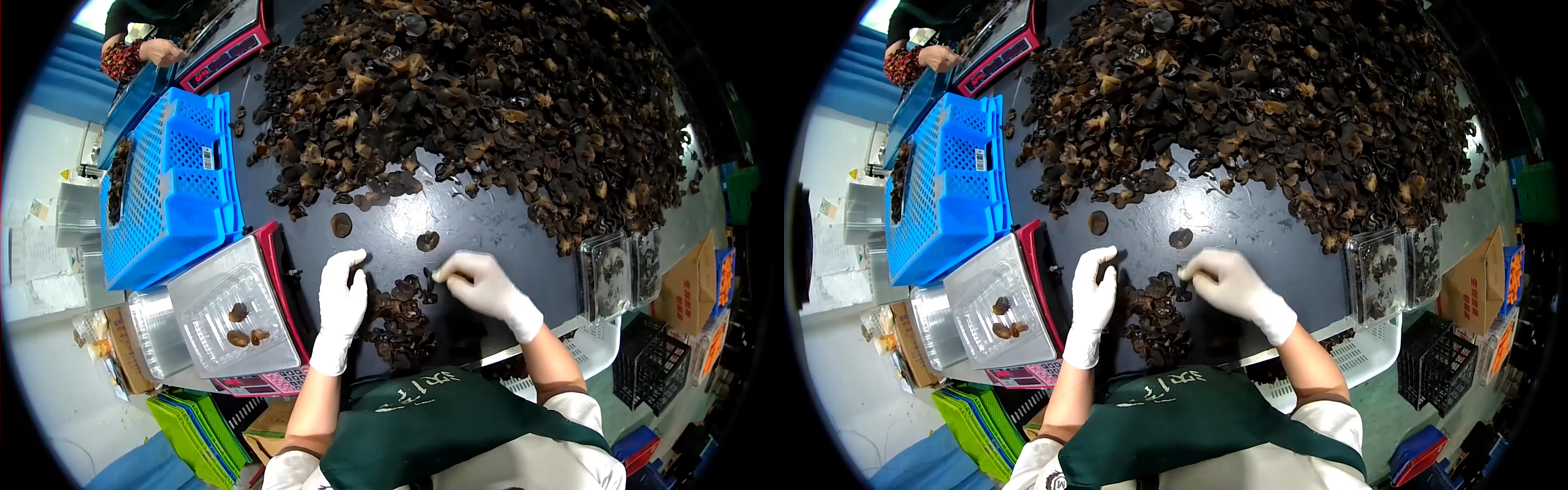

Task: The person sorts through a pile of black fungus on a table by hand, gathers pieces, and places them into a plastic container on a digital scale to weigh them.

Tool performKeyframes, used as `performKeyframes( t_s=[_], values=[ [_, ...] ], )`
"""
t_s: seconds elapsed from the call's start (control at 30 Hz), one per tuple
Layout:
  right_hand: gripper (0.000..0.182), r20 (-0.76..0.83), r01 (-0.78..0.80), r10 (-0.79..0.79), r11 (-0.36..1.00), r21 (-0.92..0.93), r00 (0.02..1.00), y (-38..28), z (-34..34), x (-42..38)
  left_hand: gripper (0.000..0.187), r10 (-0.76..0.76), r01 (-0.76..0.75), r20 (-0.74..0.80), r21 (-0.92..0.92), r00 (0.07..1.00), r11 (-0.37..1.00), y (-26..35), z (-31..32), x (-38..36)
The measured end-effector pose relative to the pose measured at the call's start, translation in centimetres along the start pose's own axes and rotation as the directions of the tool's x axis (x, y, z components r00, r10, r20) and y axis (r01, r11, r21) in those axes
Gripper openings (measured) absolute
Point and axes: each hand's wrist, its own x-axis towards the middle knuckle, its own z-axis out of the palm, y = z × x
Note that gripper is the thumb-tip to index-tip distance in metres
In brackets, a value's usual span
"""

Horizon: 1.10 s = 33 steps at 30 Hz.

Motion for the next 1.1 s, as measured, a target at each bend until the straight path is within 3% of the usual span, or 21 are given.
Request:
performKeyframes(
  t_s=[0.13, 0.2, 0.27, 0.3, 0.37, 0.4, 0.47, 0.53, 0.6, 0.67, 0.7, 0.73, 0.77, 0.8, 0.83, 0.87, 0.93, 1.03, 1.1],
  values=[
    [0.01, 0.211, 0.119, -0.07, 0.965, -0.232, 0.975, -0.5, 2.2, -2.9, 0.023, -0.099, 0.084, -0.084, -0.166, 0.992, 0.983, 1.0, 2.2, 3.8],
    [0.012, 0.121, 0.195, -0.165, 0.932, -0.307, 0.979, -0.3, 3.1, -3.2, 0.024, -0.058, 0.04, -0.125, -0.138, 0.99, 0.99, -0.8, 3.9, 5.9],
    [0.016, -0.009, 0.098, -0.114, 0.888, -0.448, 0.993, 0.1, 3.7, -2.9, 0.029, 0.004, -0.013, -0.122, -0.071, 0.992, 0.997, 0.2, 4.4, 7.8],
    [0.021, -0.041, 0.056, -0.088, 0.863, -0.501, 0.995, 0.3, 3.9, -2.6, 0.031, 0.013, -0.007, -0.134, 0.047, 0.991, 0.999, -0.4, 5.2, 8.4],
    [0.025, -0.015, 0.031, -0.05, 0.798, -0.601, 0.999, 0.5, 4.1, -2.0, 0.032, 0.04, -0.012, -0.102, 0.265, 0.994, 0.964, -2.7, 6.6, 9.2],
    [0.025, -0.004, 0.049, -0.066, 0.78, -0.624, 0.998, 1.1, 4.4, -1.8, 0.032, 0.045, -0.018, -0.096, 0.264, 0.994, 0.964, -2.8, 6.5, 9.1],
    [0.021, 0.029, 0.021, -0.005, 0.801, -0.598, 1.0, 1.5, 4.3, -1.6, 0.026, 0.046, -0.02, -0.073, 0.319, 0.996, 0.947, -2.9, 6.3, 8.9],
    [0.018, -0.059, 0.049, -0.078, 0.919, -0.39, 0.995, 1.5, 4.1, -1.7, 0.021, 0.005, 0.016, -0.067, 0.305, 0.998, 0.952, -2.8, 6.1, 8.2],
    [0.014, -0.084, -0.236, 0.23, 0.97, -0.065, 0.97, 0.2, 2.6, -2.3, 0.022, 0.038, -0.015, -0.134, 0.173, 0.99, 0.985, -3.6, 6.2, 7.4],
    [0.016, -0.078, -0.283, 0.294, 0.95, 0.129, 0.953, 0.4, 0.8, -3.0, 0.023, 0.005, 0.017, -0.118, 0.187, 0.993, 0.982, -2.2, 5.4, 6.5],
    [0.018, -0.05, -0.3, 0.319, 0.926, 0.231, 0.946, 0.2, -0.5, -3.6, 0.024, -0.014, 0.03, -0.095, 0.167, 0.995, 0.986, -1.8, 5.1, 6.2],
    [0.018, 0.022, -0.297, 0.299, 0.935, 0.193, 0.954, -0.1, -2.4, -4.4, 0.025, -0.033, 0.043, -0.07, 0.145, 0.997, 0.988, -1.5, 4.9, 5.8],
    [0.018, 0.159, -0.351, 0.321, 0.906, 0.235, 0.934, -0.9, -4.5, -5.1, 0.028, -0.04, 0.047, -0.051, 0.134, 0.998, 0.99, -1.4, 4.7, 5.4],
    [0.018, 0.322, -0.307, 0.246, 0.939, 0.154, 0.914, -1.4, -6.5, -6.0, 0.028, -0.043, 0.049, -0.049, 0.132, 0.998, 0.99, -1.1, 4.4, 5.2],
    [0.019, 0.533, -0.241, 0.157, 0.966, 0.092, 0.832, -0.4, -7.9, -7.2, 0.031, -0.047, 0.053, -0.051, 0.113, 0.998, 0.992, -0.7, 4.0, 5.0],
    [0.026, 0.642, -0.36, 0.326, 0.929, -0.083, 0.694, -2.6, -9.0, -7.7, 0.034, -0.051, 0.055, -0.052, 0.094, 0.997, 0.994, -0.4, 3.8, 4.8],
    [0.032, 0.586, -0.442, 0.519, 0.851, -0.285, 0.622, -3.6, -9.0, -8.8, 0.039, 0.103, -0.083, -0.16, 0.125, 0.982, 0.989, -0.2, 3.3, 4.6],
    [0.041, 0.32, -0.318, 0.443, 0.871, -0.375, 0.838, -3.9, -6.6, -10.2, 0.044, 0.076, -0.041, -0.111, 0.293, 0.991, 0.955, -0.9, 2.1, 3.5],
    [0.061, 0.22, -0.294, 0.42, 0.848, -0.441, 0.881, -3.7, -4.1, -10.3, 0.045, 0.116, -0.089, -0.047, 0.384, 0.992, 0.919, -0.4, 1.4, 2.2]
  ],
)
